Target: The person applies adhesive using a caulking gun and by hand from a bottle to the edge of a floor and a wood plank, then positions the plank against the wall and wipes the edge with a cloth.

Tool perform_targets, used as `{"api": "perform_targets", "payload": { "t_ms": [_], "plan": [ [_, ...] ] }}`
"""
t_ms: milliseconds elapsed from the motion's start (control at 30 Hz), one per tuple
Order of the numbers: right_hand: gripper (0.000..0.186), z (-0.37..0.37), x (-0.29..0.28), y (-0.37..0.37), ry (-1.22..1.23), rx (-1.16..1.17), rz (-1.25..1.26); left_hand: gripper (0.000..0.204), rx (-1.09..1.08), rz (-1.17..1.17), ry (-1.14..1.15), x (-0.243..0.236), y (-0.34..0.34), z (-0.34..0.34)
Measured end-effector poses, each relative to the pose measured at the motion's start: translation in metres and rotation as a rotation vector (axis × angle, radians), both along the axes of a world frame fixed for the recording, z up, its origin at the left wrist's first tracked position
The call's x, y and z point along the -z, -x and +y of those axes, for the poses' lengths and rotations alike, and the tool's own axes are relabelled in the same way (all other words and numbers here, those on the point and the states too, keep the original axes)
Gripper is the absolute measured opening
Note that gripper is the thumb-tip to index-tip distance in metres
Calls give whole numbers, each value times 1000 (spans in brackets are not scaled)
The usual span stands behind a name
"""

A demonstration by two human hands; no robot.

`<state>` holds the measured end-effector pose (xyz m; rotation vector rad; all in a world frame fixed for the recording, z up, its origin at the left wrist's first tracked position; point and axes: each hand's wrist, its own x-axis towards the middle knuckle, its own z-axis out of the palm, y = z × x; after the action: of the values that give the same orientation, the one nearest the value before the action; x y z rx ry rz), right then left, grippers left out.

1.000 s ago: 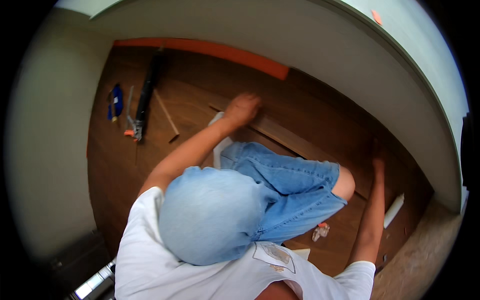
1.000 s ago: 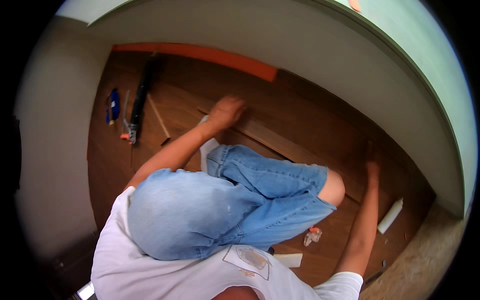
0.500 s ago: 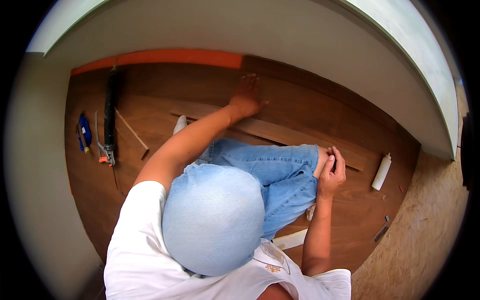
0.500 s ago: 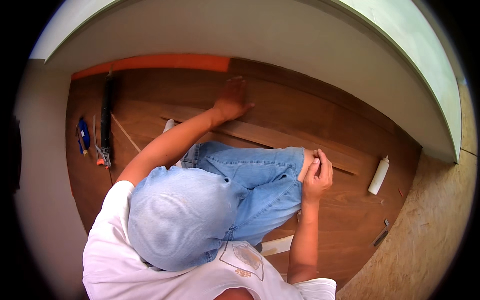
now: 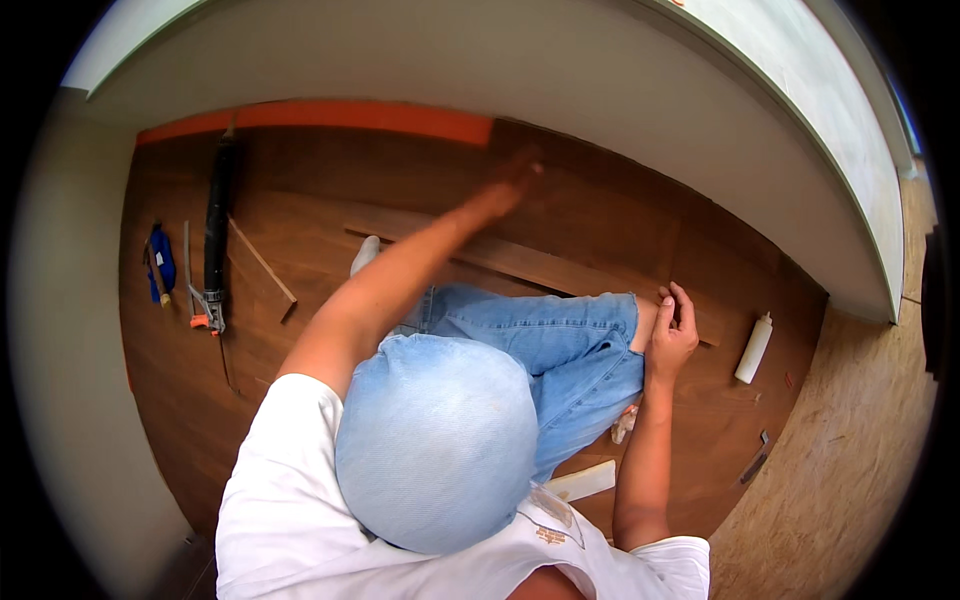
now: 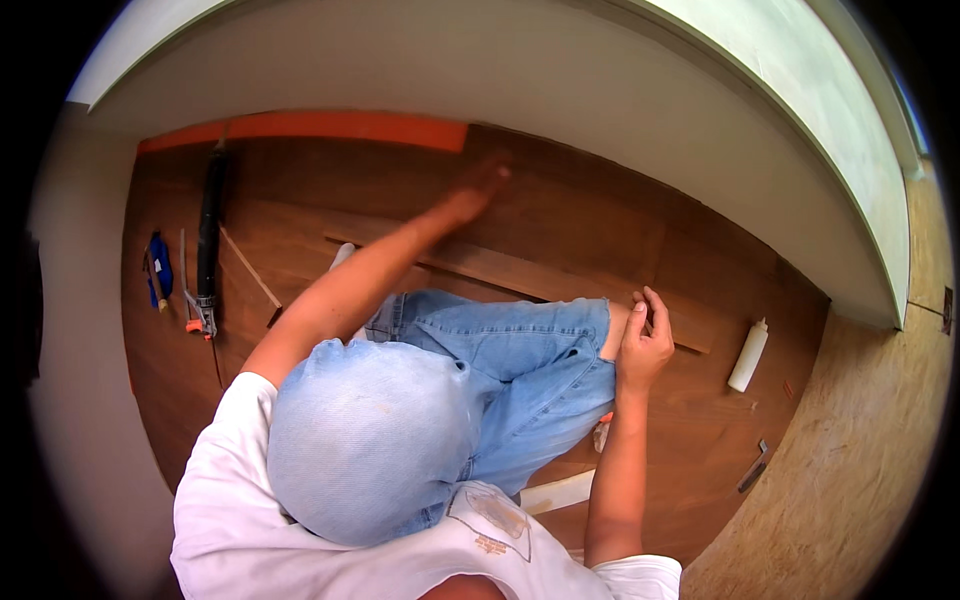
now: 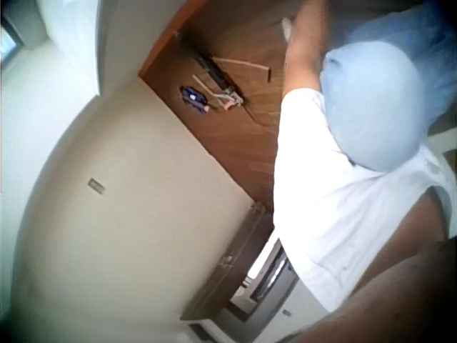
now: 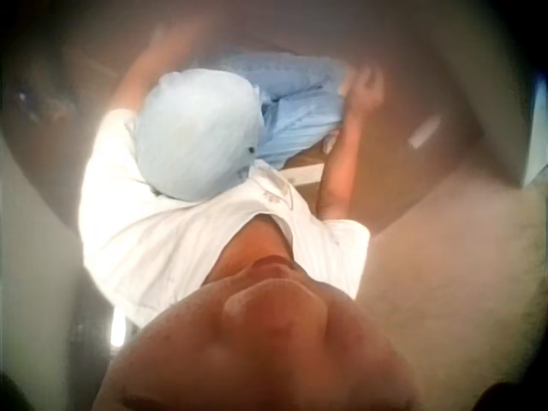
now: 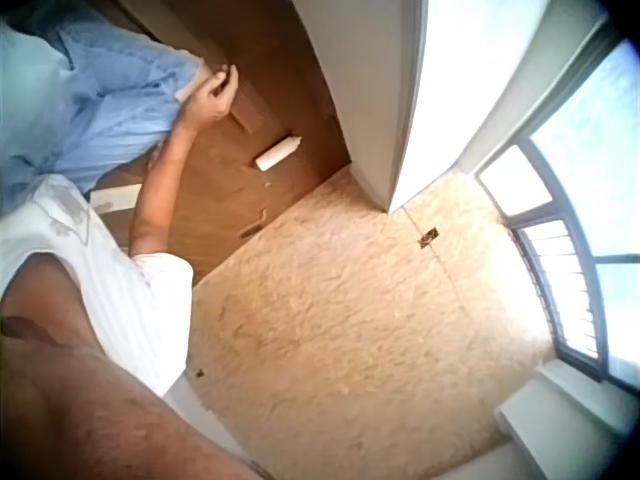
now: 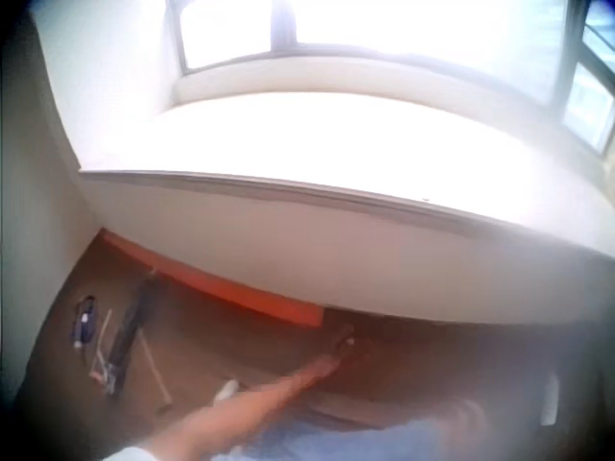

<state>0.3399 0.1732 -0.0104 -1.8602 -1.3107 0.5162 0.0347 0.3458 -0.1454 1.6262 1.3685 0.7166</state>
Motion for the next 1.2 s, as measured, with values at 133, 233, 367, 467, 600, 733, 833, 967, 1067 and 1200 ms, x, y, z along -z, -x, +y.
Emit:
{"api": "perform_targets", "payload": {
  "t_ms": [133,233,367,467,600,733,833,967,1067,1200],
  "plan": [
    [26,-6,9,-15,-9,31,86,67,-54,893,-201,16,105,53],
    [26,-2,9,-8,-10,25,190,70,-147,1083,-165,52,170,47],
    [30,-4,11,-17,27,27,111,73,-120,925,-63,48,164,40],
    [31,-13,8,-27,37,33,30,51,189,954,-205,25,133,43],
    [30,-19,-8,-5,-1,-10,-86,28,-135,635,-477,50,151,7],
    [29,-27,0,2,-97,-10,-90,14,-398,338,-913,26,179,-66],
    [30,-28,8,-20,-109,107,-41,18,-281,216,-415,-23,193,-90],
    [28,-33,-42,-1,-157,223,-29,30,-439,-104,-360,14,224,-134],
    [25,6,-55,24,-226,226,-69,33,-499,229,-58,62,304,-173],
    [24,-46,-30,-15,-278,420,-78,33,-325,306,-107,53,289,-152]
  ]
}}
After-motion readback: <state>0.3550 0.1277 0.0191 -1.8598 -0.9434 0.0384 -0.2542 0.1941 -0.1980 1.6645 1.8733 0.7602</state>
